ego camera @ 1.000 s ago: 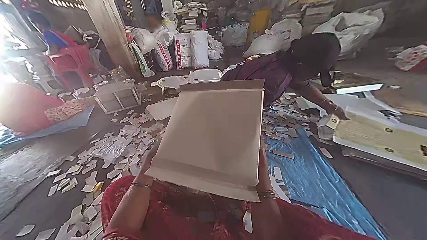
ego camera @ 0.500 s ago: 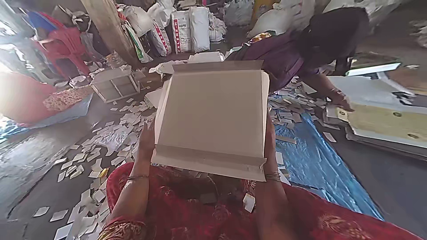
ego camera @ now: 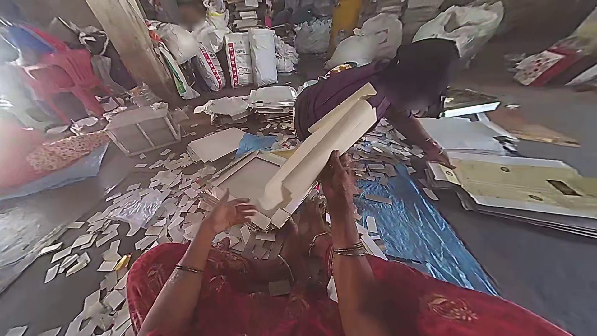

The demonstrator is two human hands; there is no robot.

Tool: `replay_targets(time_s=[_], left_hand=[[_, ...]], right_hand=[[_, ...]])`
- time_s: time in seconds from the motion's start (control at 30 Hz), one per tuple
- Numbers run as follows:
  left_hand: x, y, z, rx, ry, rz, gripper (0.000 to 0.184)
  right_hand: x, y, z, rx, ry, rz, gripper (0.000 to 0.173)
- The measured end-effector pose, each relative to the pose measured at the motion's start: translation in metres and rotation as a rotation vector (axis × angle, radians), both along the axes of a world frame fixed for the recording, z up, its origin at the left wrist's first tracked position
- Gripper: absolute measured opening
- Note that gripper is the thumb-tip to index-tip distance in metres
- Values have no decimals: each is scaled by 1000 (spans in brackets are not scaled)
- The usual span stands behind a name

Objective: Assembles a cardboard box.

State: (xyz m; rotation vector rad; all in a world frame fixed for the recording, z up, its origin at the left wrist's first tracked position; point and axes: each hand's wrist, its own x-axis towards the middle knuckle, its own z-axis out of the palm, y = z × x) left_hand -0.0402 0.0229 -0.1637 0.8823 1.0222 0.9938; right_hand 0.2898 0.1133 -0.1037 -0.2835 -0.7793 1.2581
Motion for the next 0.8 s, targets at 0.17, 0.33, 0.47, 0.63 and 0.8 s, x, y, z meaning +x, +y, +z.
replay_targets(time_s=[0.17, 0.33, 0.47, 0.63, 0.8], left_hand=[[37, -6, 7, 12, -122, -506, 121], [52, -2, 29, 156, -458, 21, 93], [49, -10, 68, 324, -350, 471, 30], [15, -23, 79, 466, -266, 601, 23], [-19, -56, 85, 578, -185, 620, 33]], right_hand=[[-24, -20, 16, 188, 101, 191, 42], [-20, -25, 13, 374, 10, 364, 47], [-9, -20, -11, 315, -134, 420, 22], [14, -20, -52, -293, -504, 197, 21], [15, 20, -97, -224, -332, 387, 26]])
